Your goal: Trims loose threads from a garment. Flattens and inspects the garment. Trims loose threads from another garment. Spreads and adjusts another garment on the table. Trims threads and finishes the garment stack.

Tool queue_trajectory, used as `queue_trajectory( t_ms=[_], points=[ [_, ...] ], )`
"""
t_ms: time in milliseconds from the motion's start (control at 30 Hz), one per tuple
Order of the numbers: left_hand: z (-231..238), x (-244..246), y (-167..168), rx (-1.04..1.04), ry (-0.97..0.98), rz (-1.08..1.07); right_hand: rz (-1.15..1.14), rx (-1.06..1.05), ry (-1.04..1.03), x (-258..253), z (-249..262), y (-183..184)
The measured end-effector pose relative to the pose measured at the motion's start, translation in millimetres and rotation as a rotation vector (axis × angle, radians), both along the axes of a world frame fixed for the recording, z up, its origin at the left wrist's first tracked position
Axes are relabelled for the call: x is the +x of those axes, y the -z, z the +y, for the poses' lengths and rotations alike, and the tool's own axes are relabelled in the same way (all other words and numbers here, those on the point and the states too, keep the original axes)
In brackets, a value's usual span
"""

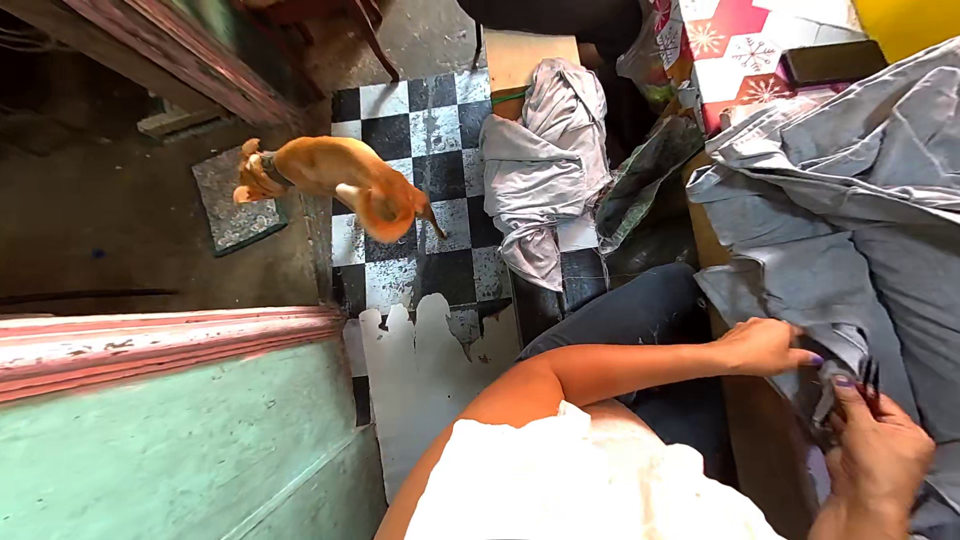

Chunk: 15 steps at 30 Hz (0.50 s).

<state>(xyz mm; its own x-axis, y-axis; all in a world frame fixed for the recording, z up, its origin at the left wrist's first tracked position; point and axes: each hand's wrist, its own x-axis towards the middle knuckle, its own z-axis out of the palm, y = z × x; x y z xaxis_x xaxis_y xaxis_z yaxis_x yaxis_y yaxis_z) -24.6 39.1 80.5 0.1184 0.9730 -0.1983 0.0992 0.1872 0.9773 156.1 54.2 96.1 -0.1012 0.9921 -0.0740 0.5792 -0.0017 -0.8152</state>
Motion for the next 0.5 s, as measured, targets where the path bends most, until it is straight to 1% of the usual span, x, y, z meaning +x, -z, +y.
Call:
queue_trajectory(
  t_ms=[67, 167, 233, 300, 333, 467, 500],
  points=[
    [14, 14, -4, 0.102, -0.07, -0.044, 0.173, -0.097, 0.041, 1, -2, -4],
    [26, 34, -7, 0.236, -0.086, -0.039, 0.367, -0.197, 0.083, 6, -1, -6],
    [24, 40, -3, 0.31, -0.081, 0.009, 0.469, -0.256, 0.1, 13, 1, -6],
    [14, 35, 3, 0.33, -0.073, 0.011, 0.561, -0.313, 0.116, 21, 3, -3],
    [8, 30, 6, 0.3, -0.061, -0.004, 0.591, -0.336, 0.125, 24, 2, -1],
    [-8, 12, 2, 0.017, 0.104, -0.099, 0.658, -0.362, 0.123, 22, 0, 4],
    [-9, 14, 3, -0.011, 0.099, -0.114, 0.662, -0.361, 0.114, 20, 0, 5]
  ],
)
